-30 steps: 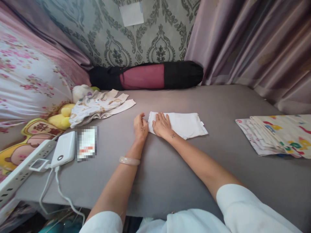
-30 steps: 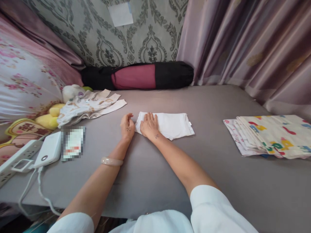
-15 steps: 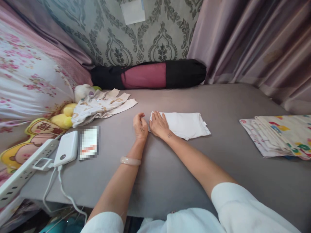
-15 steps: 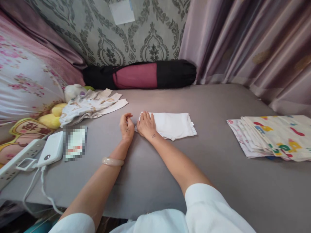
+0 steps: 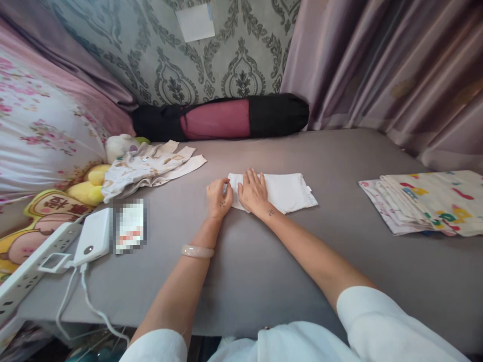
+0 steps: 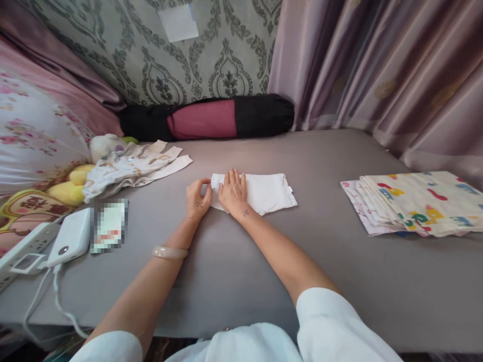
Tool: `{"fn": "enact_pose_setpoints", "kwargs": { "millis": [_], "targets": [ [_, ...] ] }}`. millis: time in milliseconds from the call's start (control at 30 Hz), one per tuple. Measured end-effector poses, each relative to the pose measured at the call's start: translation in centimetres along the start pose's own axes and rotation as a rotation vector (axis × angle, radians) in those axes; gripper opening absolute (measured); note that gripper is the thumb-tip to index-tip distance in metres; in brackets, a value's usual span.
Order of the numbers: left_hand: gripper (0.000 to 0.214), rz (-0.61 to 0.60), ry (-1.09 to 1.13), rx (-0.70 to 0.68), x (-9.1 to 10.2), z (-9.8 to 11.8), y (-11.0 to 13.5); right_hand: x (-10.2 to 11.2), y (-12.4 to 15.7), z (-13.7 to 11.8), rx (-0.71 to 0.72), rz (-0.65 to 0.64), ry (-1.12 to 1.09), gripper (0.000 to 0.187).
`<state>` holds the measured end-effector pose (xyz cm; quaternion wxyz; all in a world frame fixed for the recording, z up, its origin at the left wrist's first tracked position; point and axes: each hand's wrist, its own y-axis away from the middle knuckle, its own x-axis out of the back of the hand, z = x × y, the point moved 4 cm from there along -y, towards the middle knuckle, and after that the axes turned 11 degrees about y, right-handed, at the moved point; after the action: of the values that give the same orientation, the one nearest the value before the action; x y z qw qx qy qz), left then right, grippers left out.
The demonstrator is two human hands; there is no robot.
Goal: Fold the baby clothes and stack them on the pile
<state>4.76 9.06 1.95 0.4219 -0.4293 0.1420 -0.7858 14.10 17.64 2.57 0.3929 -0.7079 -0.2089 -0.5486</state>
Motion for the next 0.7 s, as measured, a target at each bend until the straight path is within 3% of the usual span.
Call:
{"fn": "enact_pose_setpoints", "kwargs": {
  "millis": [400,567,700],
  "targets": [
    [0.019,-0.231,-0.097,-0.119,-0.8,1.0,0.5,-0.3,0.4,0.9,-0.017,0.011,-0.042,0.048],
    [0.023,-0.328,-0.084,-0.187,-1.2,1.5,0.7,0.6,0.5,2.7,-0.036,0.001,-0.031,0.049],
    [0.024,-0.340,-0.084,-0.204,-1.2,1.7,0.7,0.6,1.0,4.1,-0.028,-0.009,0.020,0.050]
  ]
}}
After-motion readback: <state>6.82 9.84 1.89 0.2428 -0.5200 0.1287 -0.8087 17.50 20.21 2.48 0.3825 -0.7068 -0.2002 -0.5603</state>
